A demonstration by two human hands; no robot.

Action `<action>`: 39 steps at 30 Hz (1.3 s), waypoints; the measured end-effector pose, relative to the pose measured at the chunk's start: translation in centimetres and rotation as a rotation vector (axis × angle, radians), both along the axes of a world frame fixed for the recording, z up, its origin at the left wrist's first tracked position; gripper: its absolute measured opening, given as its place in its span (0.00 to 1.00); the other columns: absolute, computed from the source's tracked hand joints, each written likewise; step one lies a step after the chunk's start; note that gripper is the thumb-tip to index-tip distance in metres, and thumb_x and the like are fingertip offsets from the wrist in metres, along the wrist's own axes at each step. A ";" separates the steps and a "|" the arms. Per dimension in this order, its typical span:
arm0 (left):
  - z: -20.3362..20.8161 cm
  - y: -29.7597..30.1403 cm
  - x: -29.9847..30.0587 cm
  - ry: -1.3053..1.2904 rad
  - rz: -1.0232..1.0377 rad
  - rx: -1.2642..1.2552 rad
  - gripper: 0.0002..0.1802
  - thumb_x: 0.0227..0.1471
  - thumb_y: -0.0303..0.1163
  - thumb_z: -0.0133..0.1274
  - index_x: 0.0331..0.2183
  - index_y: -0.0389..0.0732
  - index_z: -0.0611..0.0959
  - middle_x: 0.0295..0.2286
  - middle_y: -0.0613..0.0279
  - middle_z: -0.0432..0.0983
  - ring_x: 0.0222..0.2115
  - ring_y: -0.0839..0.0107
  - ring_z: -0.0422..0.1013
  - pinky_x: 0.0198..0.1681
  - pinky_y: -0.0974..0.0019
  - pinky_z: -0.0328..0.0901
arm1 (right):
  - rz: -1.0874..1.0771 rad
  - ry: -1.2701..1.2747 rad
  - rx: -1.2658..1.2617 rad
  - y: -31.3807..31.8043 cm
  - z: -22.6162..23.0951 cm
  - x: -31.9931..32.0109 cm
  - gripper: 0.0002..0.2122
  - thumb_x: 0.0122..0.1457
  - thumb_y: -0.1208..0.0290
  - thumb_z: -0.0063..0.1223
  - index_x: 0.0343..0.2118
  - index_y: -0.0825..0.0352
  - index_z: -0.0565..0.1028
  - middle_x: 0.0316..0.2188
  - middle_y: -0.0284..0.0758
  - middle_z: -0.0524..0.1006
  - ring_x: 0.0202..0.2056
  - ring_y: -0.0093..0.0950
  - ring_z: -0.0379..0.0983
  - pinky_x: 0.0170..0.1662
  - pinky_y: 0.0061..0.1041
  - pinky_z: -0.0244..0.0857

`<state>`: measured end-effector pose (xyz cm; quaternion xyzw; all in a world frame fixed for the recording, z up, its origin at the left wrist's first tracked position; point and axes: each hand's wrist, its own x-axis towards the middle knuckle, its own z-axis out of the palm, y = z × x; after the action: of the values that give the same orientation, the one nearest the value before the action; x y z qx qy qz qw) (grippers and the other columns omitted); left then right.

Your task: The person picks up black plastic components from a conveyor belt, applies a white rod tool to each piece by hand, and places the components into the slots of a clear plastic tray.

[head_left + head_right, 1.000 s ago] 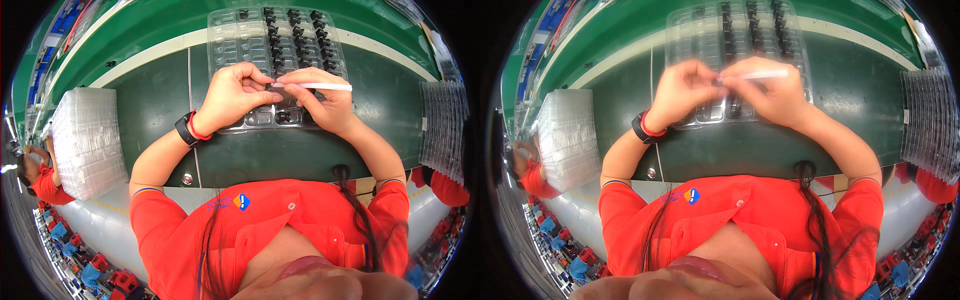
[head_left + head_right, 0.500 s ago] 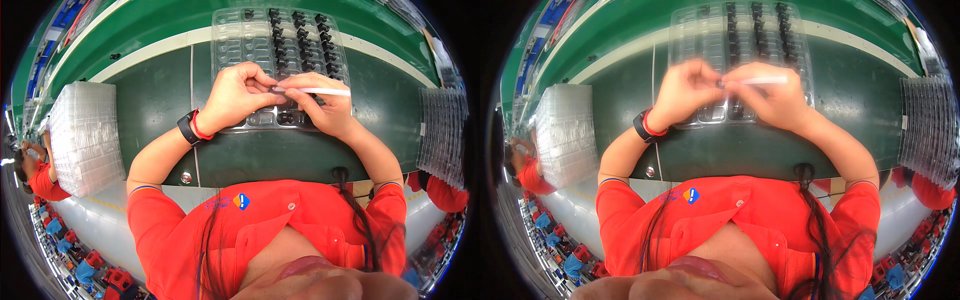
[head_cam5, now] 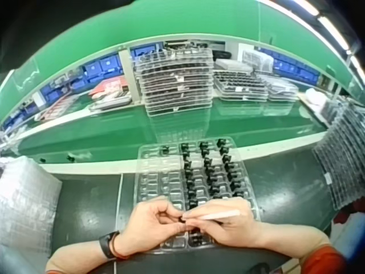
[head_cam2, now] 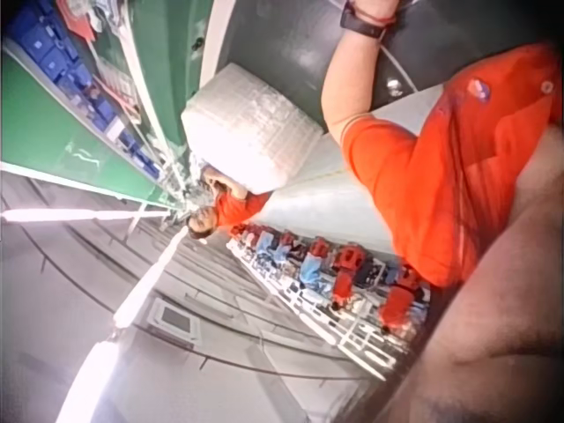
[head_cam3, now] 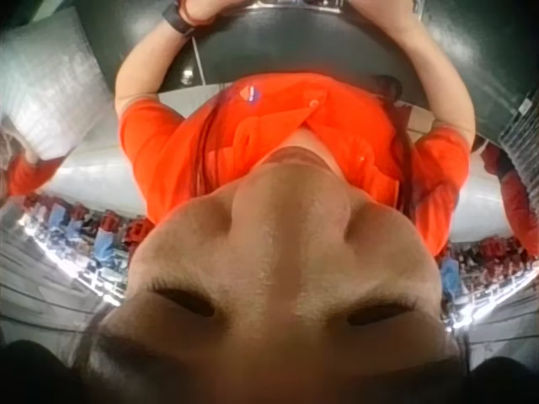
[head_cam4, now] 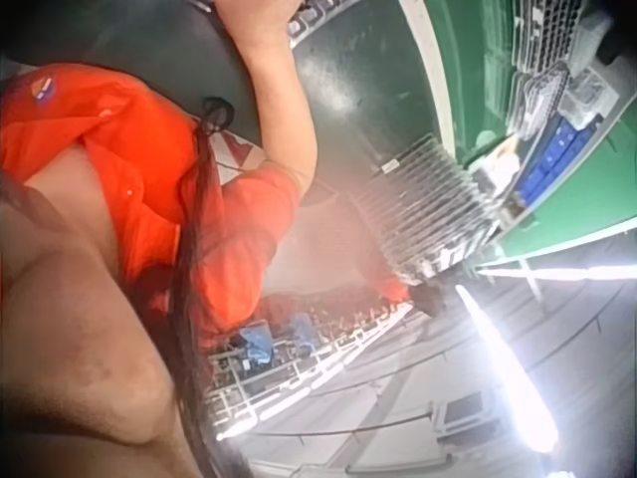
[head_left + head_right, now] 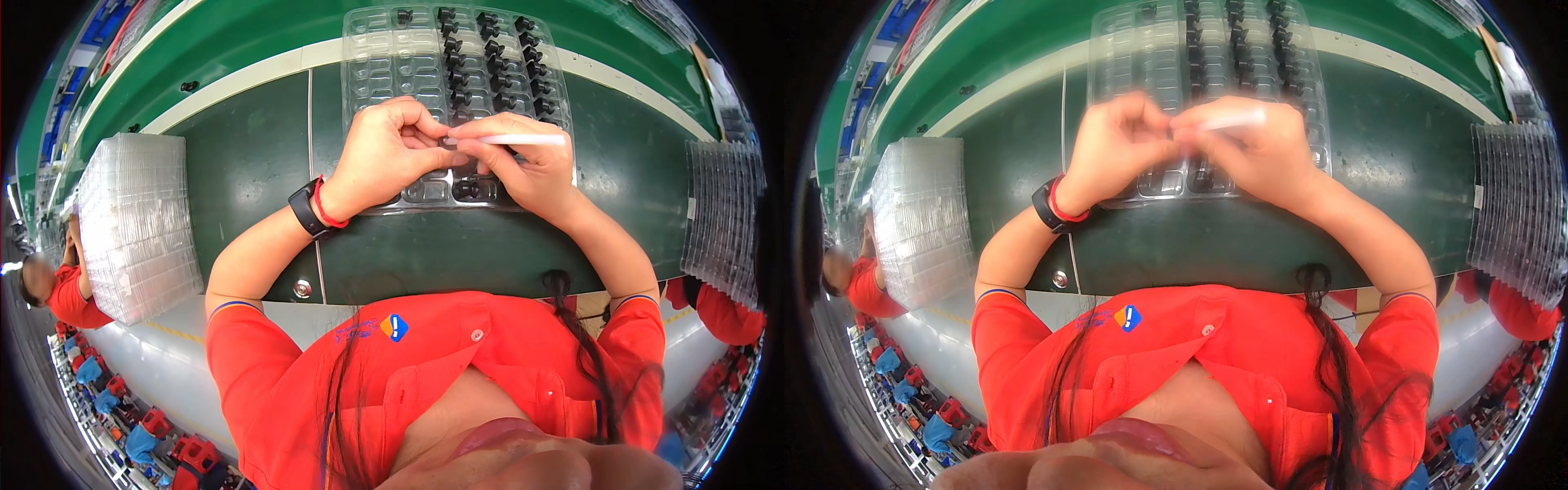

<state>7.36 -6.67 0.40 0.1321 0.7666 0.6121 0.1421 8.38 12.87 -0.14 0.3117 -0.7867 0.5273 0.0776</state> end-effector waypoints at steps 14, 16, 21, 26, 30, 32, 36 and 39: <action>0.7 -0.6 -0.7 -0.202 -0.034 0.024 0.13 0.43 0.24 0.61 0.33 0.30 0.78 0.25 0.57 0.79 0.27 0.77 0.76 0.30 0.77 0.69 | -0.072 0.020 -0.170 0.9 -0.3 0.0 0.04 0.57 0.81 0.49 0.33 0.75 0.76 0.31 0.40 0.78 0.20 0.18 0.70 0.21 0.15 0.63; 0.9 -0.9 -1.0 -0.207 -0.101 0.071 0.13 0.44 0.24 0.60 0.35 0.31 0.79 0.25 0.58 0.79 0.26 0.78 0.76 0.29 0.77 0.69 | -0.067 0.037 -0.176 1.0 -0.4 0.0 0.04 0.57 0.81 0.49 0.32 0.75 0.76 0.31 0.40 0.78 0.20 0.18 0.70 0.21 0.15 0.63; 1.9 -2.2 -4.0 0.315 0.031 -0.173 0.16 0.42 0.23 0.61 0.38 0.36 0.80 0.27 0.61 0.77 0.21 0.79 0.73 0.26 0.76 0.67 | -0.038 0.070 -0.173 0.7 -0.4 -0.1 0.04 0.57 0.80 0.50 0.31 0.75 0.76 0.30 0.40 0.78 0.19 0.18 0.70 0.21 0.16 0.63; 0.5 -2.3 -9.0 1.000 0.220 -0.407 0.16 0.37 0.22 0.62 0.33 0.39 0.78 0.27 0.60 0.75 0.24 0.67 0.72 0.27 0.69 0.66 | -0.027 0.122 -0.141 0.7 -0.3 0.0 0.04 0.56 0.80 0.52 0.31 0.74 0.77 0.29 0.40 0.79 0.19 0.18 0.70 0.21 0.16 0.63; -0.9 -2.1 -11.3 1.161 0.181 -0.591 0.12 0.36 0.26 0.62 0.29 0.43 0.80 0.25 0.64 0.75 0.31 0.63 0.70 0.42 0.59 0.60 | -0.020 0.113 -0.122 0.5 -0.3 0.1 0.03 0.55 0.80 0.53 0.30 0.74 0.77 0.28 0.40 0.79 0.18 0.18 0.69 0.22 0.17 0.62; -1.6 -2.1 -11.8 1.152 0.181 -0.579 0.09 0.37 0.27 0.61 0.27 0.45 0.81 0.25 0.66 0.75 0.31 0.64 0.69 0.45 0.58 0.57 | -0.003 0.194 -0.119 0.4 -0.5 -0.2 0.03 0.54 0.81 0.53 0.30 0.74 0.77 0.27 0.40 0.79 0.18 0.18 0.69 0.22 0.17 0.62; -1.9 -1.8 -11.9 1.181 0.180 -0.593 0.07 0.38 0.28 0.60 0.27 0.46 0.82 0.25 0.67 0.75 0.32 0.64 0.70 0.48 0.58 0.55 | 0.024 0.135 -0.122 0.6 -0.5 -0.1 0.03 0.54 0.82 0.53 0.30 0.74 0.77 0.28 0.40 0.79 0.19 0.18 0.69 0.22 0.17 0.62; -2.1 -1.6 -12.2 1.182 0.196 -0.597 0.06 0.41 0.29 0.59 0.28 0.46 0.83 0.26 0.66 0.75 0.33 0.64 0.70 0.52 0.56 0.53 | 0.018 0.073 -0.109 0.7 -0.4 0.0 0.03 0.55 0.83 0.51 0.30 0.75 0.77 0.29 0.41 0.78 0.18 0.18 0.69 0.21 0.15 0.61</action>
<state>-4.84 -8.31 -1.67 0.3298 0.8605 0.2082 -0.3278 8.40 13.57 -0.58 0.3333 -0.7505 0.5583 0.1183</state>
